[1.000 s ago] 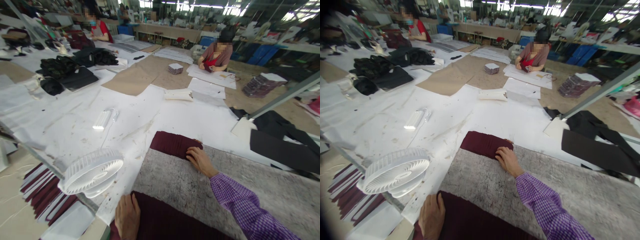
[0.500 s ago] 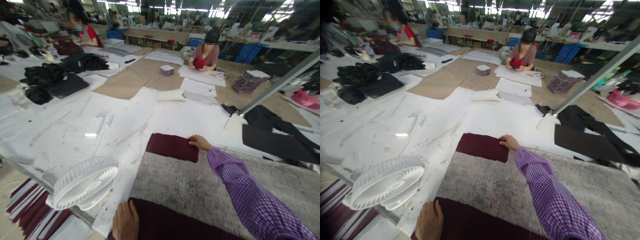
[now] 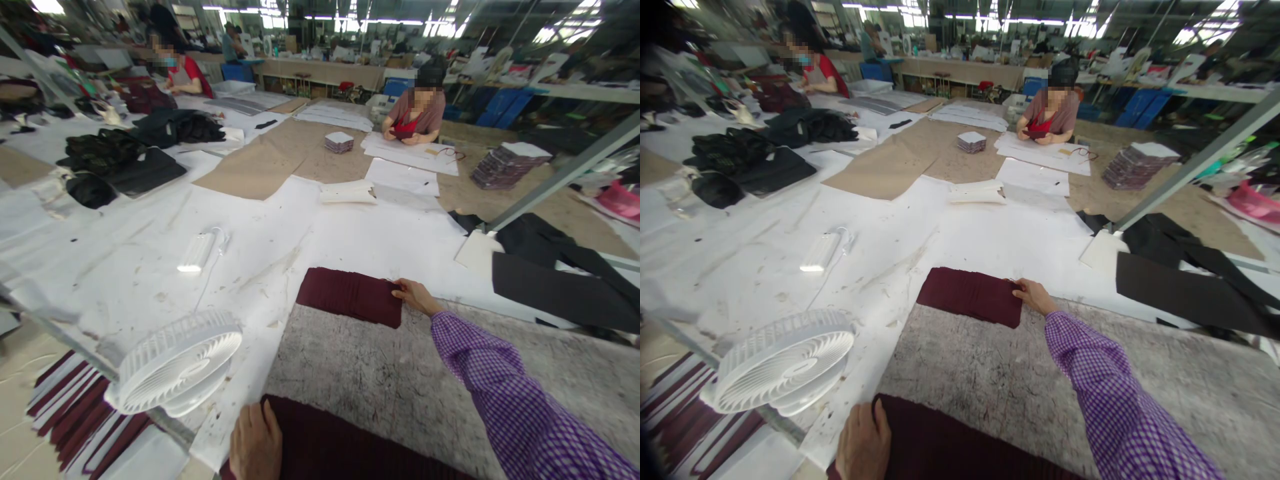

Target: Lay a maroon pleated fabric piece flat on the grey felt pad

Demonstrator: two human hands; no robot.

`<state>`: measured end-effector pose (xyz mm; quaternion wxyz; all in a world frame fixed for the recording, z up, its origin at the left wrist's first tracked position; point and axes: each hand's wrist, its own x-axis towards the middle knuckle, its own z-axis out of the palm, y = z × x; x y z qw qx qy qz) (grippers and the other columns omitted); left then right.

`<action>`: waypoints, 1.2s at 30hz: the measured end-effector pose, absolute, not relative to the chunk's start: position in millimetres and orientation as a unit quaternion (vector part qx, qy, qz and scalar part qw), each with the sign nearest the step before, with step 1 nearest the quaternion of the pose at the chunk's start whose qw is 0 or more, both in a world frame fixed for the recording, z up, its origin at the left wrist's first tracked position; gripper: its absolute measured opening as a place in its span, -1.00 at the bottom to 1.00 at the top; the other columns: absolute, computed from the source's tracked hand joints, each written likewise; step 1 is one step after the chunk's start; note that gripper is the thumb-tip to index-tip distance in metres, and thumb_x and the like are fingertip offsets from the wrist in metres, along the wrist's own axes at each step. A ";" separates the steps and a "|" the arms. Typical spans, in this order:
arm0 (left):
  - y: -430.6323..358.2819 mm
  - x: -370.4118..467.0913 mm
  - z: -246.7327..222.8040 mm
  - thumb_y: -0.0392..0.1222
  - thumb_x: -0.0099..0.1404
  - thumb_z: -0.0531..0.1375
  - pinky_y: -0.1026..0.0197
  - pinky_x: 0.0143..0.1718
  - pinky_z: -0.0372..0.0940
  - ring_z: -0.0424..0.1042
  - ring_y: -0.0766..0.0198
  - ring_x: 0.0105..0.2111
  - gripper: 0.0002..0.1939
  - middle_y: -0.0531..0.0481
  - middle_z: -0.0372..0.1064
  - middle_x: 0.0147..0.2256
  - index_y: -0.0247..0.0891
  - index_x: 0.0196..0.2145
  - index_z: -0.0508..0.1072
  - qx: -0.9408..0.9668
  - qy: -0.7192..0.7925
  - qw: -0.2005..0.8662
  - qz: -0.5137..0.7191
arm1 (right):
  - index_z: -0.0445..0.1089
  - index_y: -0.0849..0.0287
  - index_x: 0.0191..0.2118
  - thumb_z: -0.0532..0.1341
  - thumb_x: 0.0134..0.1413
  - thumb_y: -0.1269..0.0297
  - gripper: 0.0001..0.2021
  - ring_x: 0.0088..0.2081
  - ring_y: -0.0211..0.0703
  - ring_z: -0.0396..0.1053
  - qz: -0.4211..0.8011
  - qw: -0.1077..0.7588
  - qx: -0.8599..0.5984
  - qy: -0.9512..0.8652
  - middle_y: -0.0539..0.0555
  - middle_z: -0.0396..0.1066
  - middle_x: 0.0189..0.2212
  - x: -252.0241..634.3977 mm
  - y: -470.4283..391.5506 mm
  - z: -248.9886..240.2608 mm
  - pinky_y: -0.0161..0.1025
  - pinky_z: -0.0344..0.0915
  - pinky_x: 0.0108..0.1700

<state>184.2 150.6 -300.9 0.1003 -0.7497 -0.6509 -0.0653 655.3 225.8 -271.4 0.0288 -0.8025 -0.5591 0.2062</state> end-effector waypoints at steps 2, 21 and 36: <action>150.7 183.7 -301.6 -0.18 0.33 0.02 0.17 -0.37 0.17 0.28 0.16 -0.44 -0.79 0.00 0.21 -0.50 -0.17 -0.48 0.22 -0.751 -0.649 0.103 -0.063 | 0.35 0.22 -0.08 0.14 0.22 0.17 -0.74 -0.28 -0.20 0.42 0.201 0.027 -0.795 -0.572 0.06 0.43 -0.24 655.4 227.2 -272.4 -0.13 0.39 -0.20; 151.5 185.7 -292.7 -0.22 0.33 0.02 0.16 -0.34 0.16 0.25 0.16 -0.44 -0.79 -0.01 0.20 -0.50 -0.21 -0.47 0.28 -0.753 -0.650 0.073 -0.071 | 0.30 0.19 0.02 0.18 0.18 0.18 -0.67 -0.07 -0.05 0.35 0.104 0.048 -0.697 -0.708 0.14 0.34 -0.03 590.3 302.3 -268.5 0.02 0.33 -0.05; 149.3 183.2 -295.5 -0.20 0.33 0.04 0.16 -0.30 0.17 0.27 0.17 -0.41 -0.82 -0.04 0.25 -0.46 -0.25 -0.44 0.29 -0.741 -0.666 0.060 -0.067 | 0.36 0.21 -0.19 0.13 0.22 0.23 -0.83 -0.16 -0.14 0.35 0.027 0.011 -0.669 -0.742 0.08 0.38 -0.22 524.9 215.9 -252.3 -0.13 0.36 -0.18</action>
